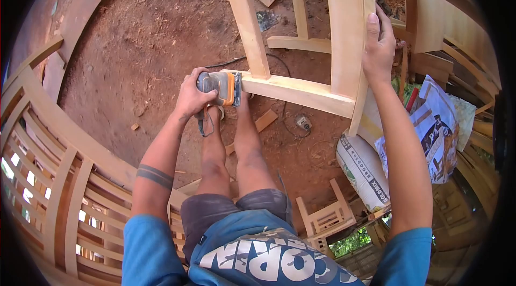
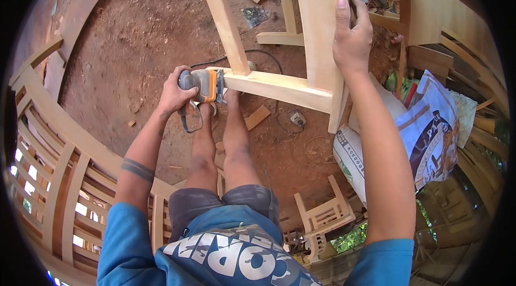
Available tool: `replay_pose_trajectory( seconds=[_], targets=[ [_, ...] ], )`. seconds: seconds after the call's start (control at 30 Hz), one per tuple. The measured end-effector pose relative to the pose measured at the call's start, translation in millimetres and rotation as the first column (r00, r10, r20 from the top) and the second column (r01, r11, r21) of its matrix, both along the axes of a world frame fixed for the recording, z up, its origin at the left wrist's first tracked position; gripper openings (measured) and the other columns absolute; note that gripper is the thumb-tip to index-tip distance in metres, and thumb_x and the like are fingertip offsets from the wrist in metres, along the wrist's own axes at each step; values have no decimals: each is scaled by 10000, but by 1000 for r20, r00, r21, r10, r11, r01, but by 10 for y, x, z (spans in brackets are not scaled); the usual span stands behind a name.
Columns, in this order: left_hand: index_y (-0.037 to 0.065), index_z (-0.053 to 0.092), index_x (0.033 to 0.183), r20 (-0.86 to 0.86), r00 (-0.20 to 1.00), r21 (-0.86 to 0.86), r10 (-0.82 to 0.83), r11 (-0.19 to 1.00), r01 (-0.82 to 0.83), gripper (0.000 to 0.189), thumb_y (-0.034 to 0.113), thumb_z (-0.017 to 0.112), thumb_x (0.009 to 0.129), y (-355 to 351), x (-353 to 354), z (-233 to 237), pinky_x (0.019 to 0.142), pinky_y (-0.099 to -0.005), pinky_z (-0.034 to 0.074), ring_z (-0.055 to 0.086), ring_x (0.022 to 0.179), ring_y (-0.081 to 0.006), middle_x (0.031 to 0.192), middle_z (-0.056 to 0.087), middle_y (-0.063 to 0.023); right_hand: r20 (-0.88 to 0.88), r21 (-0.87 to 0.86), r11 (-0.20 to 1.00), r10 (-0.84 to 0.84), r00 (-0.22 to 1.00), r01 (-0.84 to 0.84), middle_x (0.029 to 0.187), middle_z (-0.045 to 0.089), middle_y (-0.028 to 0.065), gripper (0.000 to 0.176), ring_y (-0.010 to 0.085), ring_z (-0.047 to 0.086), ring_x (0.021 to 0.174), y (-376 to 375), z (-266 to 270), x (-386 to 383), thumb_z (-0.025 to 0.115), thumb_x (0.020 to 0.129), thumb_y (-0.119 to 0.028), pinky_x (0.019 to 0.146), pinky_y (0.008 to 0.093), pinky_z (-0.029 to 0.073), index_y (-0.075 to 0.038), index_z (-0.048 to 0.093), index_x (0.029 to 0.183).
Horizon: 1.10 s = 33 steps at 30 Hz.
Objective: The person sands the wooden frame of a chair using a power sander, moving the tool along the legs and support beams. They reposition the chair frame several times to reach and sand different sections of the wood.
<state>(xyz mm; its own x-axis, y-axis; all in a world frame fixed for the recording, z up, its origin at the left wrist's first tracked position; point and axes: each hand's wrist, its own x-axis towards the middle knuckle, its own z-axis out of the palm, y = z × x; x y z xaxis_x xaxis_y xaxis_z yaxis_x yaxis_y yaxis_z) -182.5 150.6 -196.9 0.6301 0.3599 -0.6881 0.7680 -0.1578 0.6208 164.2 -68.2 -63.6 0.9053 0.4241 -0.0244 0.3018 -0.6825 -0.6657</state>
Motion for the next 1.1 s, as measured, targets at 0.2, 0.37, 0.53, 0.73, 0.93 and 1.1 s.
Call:
replay_pose_trajectory(
  seconds=[0.2,0.37,0.53,0.73,0.93,1.1],
  targets=[
    [146,580,1264,-61,996,-25,71,997,-72,654,250,804,659,252,-329,-460,981,-443,504,616,1077,-385,1114,617,-211,-113,12,999,-49,992,51,1293,645,185,592,244,596,1203,25,38,-8,522,1038,-466,1060,362,429,14,551,1384],
    [149,569,1298,-180,983,58,40,998,-30,699,262,800,648,451,-473,-672,994,-438,504,621,1092,-398,1136,616,-229,-28,-28,1000,-6,1000,5,1306,637,188,599,241,591,1212,3,19,29,505,1042,-476,1061,359,426,9,548,1391],
    [142,560,1332,-333,942,219,-29,970,108,733,272,787,648,572,-398,-528,987,-458,504,621,1056,-417,1141,604,-259,-42,-7,1000,-10,999,10,1316,634,174,584,242,591,1215,32,22,9,499,1047,-465,1064,358,423,5,552,1390],
    [168,557,1337,-165,978,107,-131,983,150,742,302,770,639,780,-312,-230,996,-459,499,619,1111,-421,1157,624,-255,-33,2,1000,-9,999,9,1314,636,170,574,235,589,1217,-2,-23,36,500,1049,-460,1065,357,421,-3,555,1390],
    [121,580,1310,-59,994,-6,-89,996,89,727,324,768,638,540,-10,-394,1002,-459,497,620,1133,-413,1180,635,-261,5,-20,1000,-19,1000,19,1285,651,178,570,241,600,1200,-13,-18,23,509,1046,-460,1056,355,429,-1,565,1379],
    [114,576,1312,-16,990,-108,-139,985,137,730,332,771,643,444,207,-374,1001,-456,497,620,1126,-417,1183,637,-263,45,-59,998,-15,999,17,1258,663,182,574,238,612,1174,28,42,-3,509,1048,-457,1042,348,438,8,561,1379]
  ],
)
